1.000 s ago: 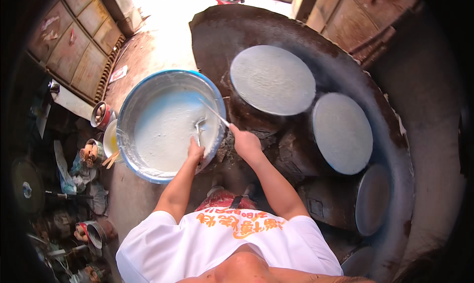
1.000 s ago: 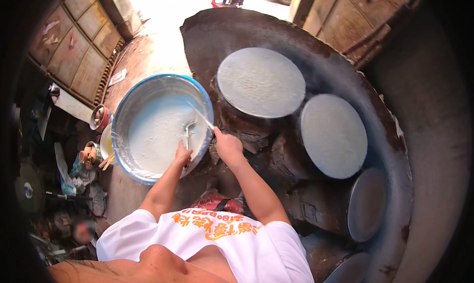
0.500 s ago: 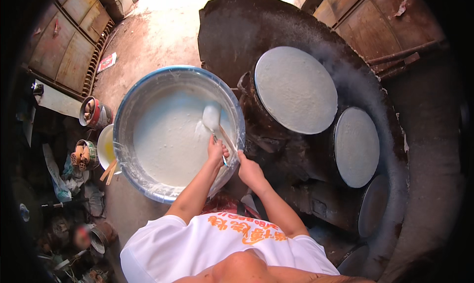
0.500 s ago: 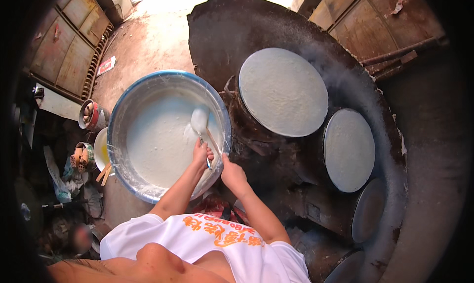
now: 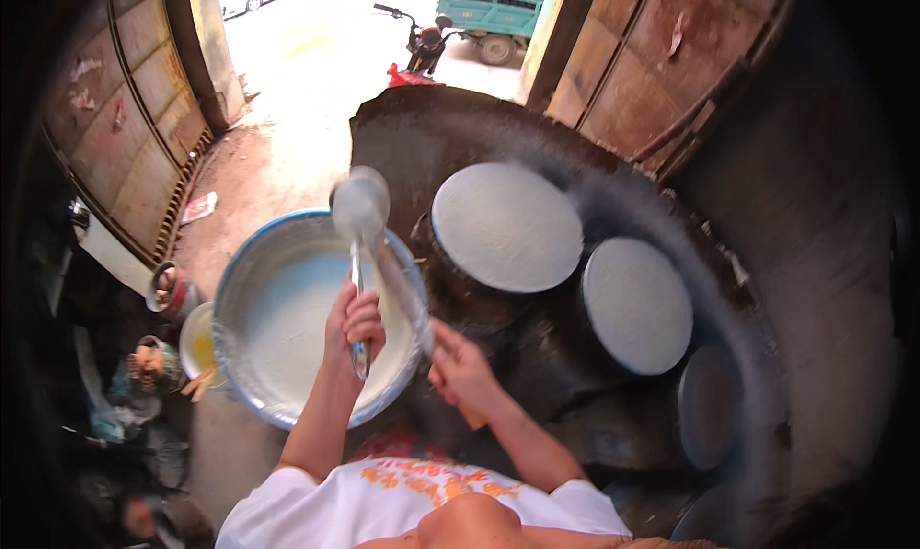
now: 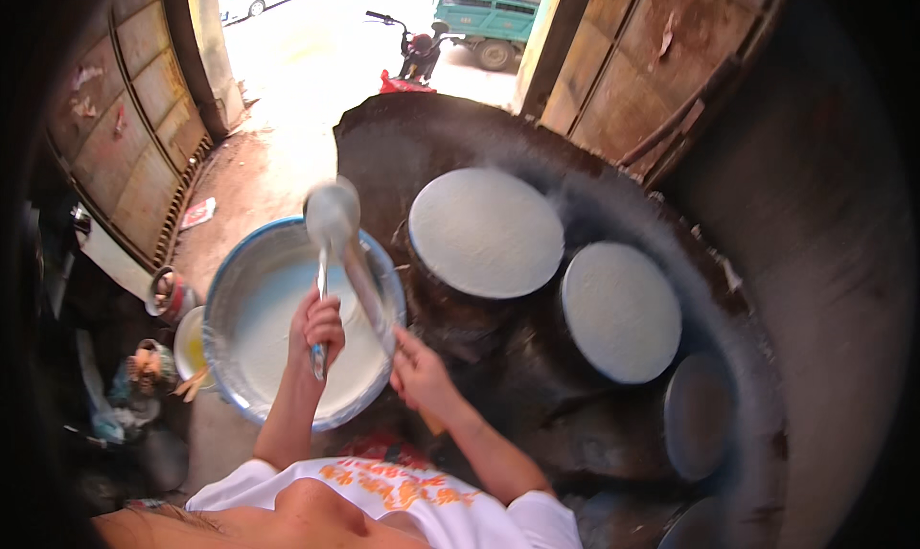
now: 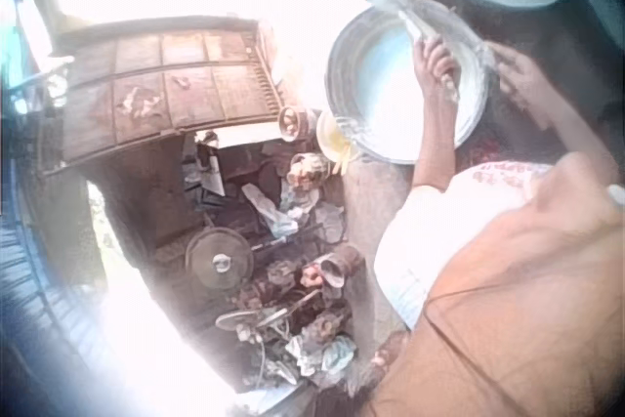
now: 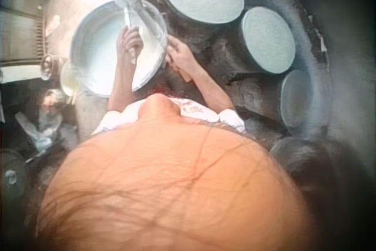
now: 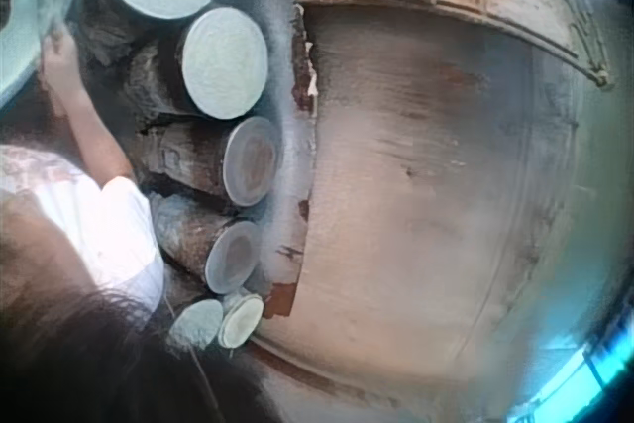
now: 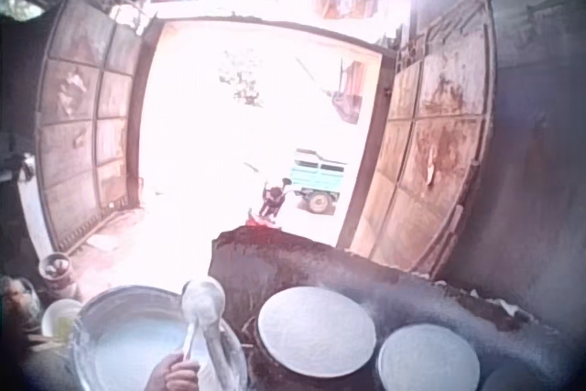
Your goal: The person prepares multiple thin pancakes or crepes on heated surfaces using a ladle to spread batter and a thin stick to flip and remove them.
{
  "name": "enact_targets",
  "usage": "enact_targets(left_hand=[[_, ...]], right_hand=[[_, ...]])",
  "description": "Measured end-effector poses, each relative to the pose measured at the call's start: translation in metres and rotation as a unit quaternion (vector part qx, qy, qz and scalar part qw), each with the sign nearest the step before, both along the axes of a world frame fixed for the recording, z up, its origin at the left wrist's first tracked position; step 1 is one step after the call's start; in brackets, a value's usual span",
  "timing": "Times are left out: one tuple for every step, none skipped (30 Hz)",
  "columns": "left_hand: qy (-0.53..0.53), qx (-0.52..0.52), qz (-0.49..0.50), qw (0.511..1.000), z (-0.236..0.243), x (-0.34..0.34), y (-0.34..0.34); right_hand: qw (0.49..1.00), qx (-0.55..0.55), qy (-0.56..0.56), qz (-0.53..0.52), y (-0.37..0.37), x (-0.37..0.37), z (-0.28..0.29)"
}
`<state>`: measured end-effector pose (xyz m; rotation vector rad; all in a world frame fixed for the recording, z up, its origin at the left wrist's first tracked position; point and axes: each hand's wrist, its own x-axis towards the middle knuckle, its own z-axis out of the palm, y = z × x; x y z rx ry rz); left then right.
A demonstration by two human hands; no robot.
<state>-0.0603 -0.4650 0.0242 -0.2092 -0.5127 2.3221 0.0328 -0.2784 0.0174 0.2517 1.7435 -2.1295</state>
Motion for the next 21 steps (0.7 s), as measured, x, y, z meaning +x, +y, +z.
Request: enact_targets(left_hand=[[0.045, 0.010, -0.014, 0.999, 0.026, 0.001, -0.010], [0.093, 0.018, -0.011, 0.995, 0.056, -0.001, -0.014], [0.136, -0.005, 0.008, 0.991, 0.086, -0.002, -0.024], [0.158, -0.017, 0.037, 0.987, 0.115, -0.007, -0.023], [0.238, 0.002, 0.008, 0.971, 0.133, -0.019, -0.029], [0.274, 0.010, 0.007, 0.962, 0.151, -0.025, -0.029], [0.330, 0.019, 0.032, 0.943, 0.175, -0.030, -0.030], [0.335, 0.045, 0.049, 0.940, 0.196, -0.034, -0.028], [0.331, 0.072, 0.073, 0.938, 0.211, -0.035, -0.032], [0.355, 0.113, 0.059, 0.926, 0.222, -0.038, -0.040], [0.371, 0.100, 0.060, 0.921, 0.217, -0.038, -0.047], [0.362, 0.059, 0.060, 0.928, 0.198, -0.039, -0.062], [0.350, 0.017, 0.054, 0.935, 0.166, -0.043, -0.075], [0.302, 0.002, 0.001, 0.953, 0.137, -0.039, -0.092], [0.249, -0.007, -0.054, 0.967, 0.101, -0.033, -0.099], [0.165, -0.007, -0.063, 0.984, 0.070, -0.020, -0.100], [0.074, -0.016, -0.072, 0.995, 0.047, -0.013, -0.106], [0.016, -0.002, -0.096, 0.995, 0.036, -0.008, -0.115], [-0.045, 0.013, -0.118, 0.992, 0.028, -0.002, -0.123], [-0.069, -0.033, -0.086, 0.993, 0.025, 0.002, -0.126], [-0.057, -0.029, -0.094, 0.994, 0.027, 0.000, -0.128]], right_hand=[[0.999, -0.012, 0.029, -0.014, -0.007, -0.001, 0.024], [0.996, -0.083, 0.027, -0.005, -0.006, -0.009, 0.047], [0.989, -0.144, 0.020, 0.000, -0.012, -0.012, 0.078], [0.990, -0.133, 0.046, -0.002, -0.010, -0.017, 0.106], [0.986, -0.151, 0.067, -0.014, -0.012, -0.023, 0.129], [0.984, -0.147, 0.101, -0.018, -0.013, -0.031, 0.149], [0.979, -0.154, 0.135, -0.023, -0.020, -0.031, 0.164], [0.975, -0.156, 0.156, -0.026, -0.025, -0.038, 0.171], [0.965, -0.186, 0.186, -0.016, -0.032, -0.043, 0.178], [0.952, -0.216, 0.216, -0.005, -0.040, -0.048, 0.185], [0.957, -0.206, 0.206, -0.003, -0.041, -0.050, 0.173], [0.957, -0.212, 0.198, 0.024, -0.042, -0.047, 0.152], [0.956, -0.220, 0.188, 0.045, -0.041, -0.042, 0.123], [0.964, -0.223, 0.145, 0.027, -0.047, -0.031, 0.089], [0.971, -0.219, 0.101, 0.007, -0.048, -0.019, 0.053], [0.972, -0.231, 0.042, 0.005, -0.048, -0.010, 0.028], [0.968, -0.251, -0.021, 0.003, -0.054, -0.003, 0.007], [0.977, -0.207, -0.045, -0.004, -0.061, -0.003, -0.005], [0.984, -0.162, -0.070, -0.010, -0.063, -0.001, -0.012], [0.982, -0.173, -0.075, 0.007, -0.062, 0.002, -0.015], [0.984, -0.167, -0.063, 0.002, -0.057, 0.001, -0.008]])
